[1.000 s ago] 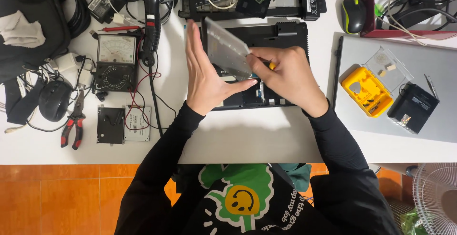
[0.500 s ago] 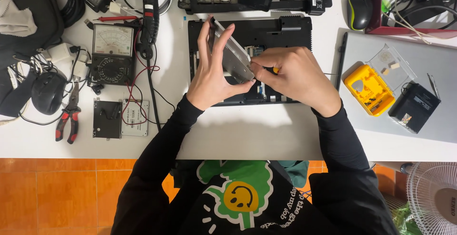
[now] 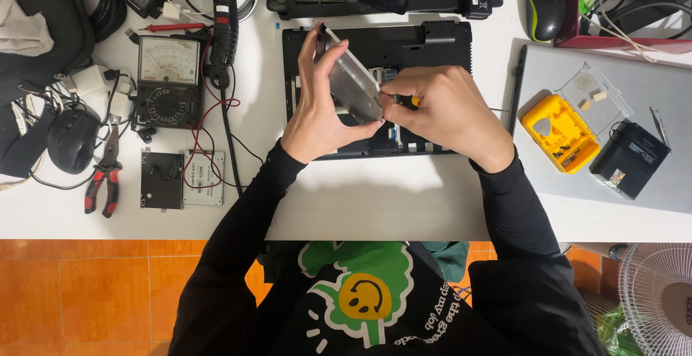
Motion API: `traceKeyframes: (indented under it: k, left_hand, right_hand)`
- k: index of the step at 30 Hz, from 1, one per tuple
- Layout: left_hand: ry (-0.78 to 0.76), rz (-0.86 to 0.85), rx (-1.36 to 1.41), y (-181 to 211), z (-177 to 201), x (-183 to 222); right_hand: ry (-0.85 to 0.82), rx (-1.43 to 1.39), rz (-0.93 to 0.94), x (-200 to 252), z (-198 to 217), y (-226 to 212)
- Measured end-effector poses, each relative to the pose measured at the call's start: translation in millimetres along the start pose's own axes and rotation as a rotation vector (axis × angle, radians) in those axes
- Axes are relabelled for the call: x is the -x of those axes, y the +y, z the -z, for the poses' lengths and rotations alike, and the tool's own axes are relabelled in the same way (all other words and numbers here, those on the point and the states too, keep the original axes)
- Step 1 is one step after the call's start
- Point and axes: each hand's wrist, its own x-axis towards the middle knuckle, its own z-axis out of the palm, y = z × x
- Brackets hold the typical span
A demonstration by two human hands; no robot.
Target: The person uses a screwdriver to remove screws from a laptop optical drive, then pries at the drive's metal casing and uses a hair dryer to blow hot air onto it while working the case open with their hands on a cluttered workbench.
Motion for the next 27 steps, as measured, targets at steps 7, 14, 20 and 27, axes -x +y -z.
traceKeyframes:
  k: [7, 14, 20, 27]
  left_hand:
    - [-0.019, -0.024, 0.019, -8.6, -1.6, 0.5]
    - [-0.008, -0.04, 0.055, -12.8, -0.5, 0.5]
    - [0.009, -0.04, 0.091, -16.2, -1.8, -0.1]
    - [0.073, 0.078, 0.428, -25.9, 5.9, 5.7]
  right_hand:
    - [0.035, 0.022, 0.009, -1.4, -4.4, 0.2]
    - [0.068, 0.055, -0.038, -2.0, -7.5, -2.2]
    - [0.115, 0.089, 0.005, -2.7, -13.8, -1.9]
    - [0.11, -0.115, -0.079, -5.4, 2.7, -0.6]
